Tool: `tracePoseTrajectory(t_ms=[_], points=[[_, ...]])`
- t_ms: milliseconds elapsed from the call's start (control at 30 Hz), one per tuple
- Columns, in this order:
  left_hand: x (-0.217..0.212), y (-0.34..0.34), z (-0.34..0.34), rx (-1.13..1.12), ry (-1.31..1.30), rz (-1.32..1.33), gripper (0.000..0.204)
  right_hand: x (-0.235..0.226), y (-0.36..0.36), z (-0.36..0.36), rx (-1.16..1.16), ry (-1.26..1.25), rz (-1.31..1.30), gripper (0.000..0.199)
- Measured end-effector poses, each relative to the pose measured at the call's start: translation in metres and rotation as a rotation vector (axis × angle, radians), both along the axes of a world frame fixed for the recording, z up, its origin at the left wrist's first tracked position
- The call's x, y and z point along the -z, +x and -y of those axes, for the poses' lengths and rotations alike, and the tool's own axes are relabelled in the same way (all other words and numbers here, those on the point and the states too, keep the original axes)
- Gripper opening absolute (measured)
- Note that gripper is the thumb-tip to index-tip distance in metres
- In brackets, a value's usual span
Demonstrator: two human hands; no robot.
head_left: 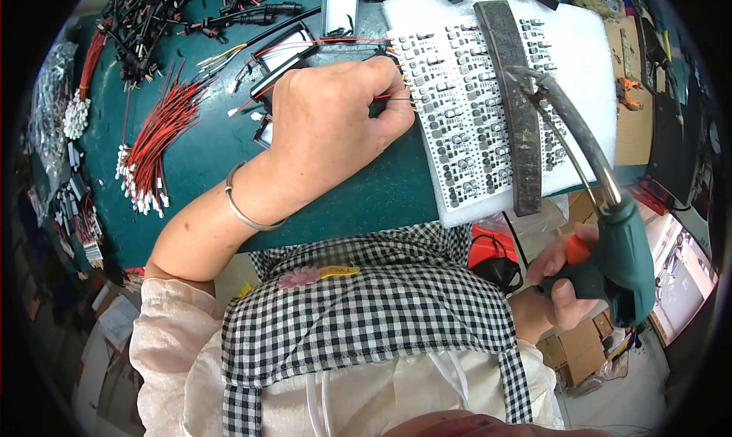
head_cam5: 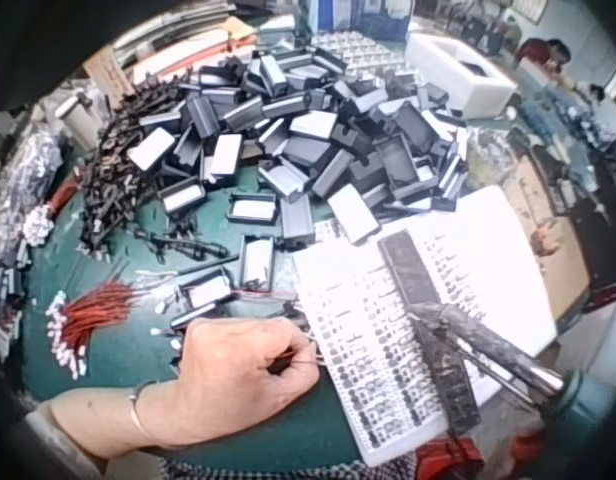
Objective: The person sits at a workbench and uses a soldering iron to attach wires to small electronic components. They repeatedly pick up a component, apply heat and solder to the connection points, and place the finished unit on a white foam tray.
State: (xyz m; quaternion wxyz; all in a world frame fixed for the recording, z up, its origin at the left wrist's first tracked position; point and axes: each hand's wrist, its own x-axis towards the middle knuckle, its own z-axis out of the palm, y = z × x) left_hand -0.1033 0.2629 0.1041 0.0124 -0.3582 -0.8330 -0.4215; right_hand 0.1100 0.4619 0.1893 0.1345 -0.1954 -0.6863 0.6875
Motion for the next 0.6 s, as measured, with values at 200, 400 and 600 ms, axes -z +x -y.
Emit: tracePoseTrajectory(t_ms=[200, 400, 600], points=[[-0.009, -0.001, 0.006, 0.071, 0.024, 0.044, 0.009, -0.001, 0.0, 0.011, 0.034, -0.058, 0.041, 0.066], [-0.008, -0.006, 0.012, 0.2, 0.048, 0.099, 0.008, 0.005, -0.001, 0.026, 0.115, -0.166, 0.114, 0.065], [-0.008, -0.003, 0.009, 0.152, 0.024, 0.085, 0.006, 0.006, -0.001, 0.029, 0.105, -0.175, 0.196, 0.065]])
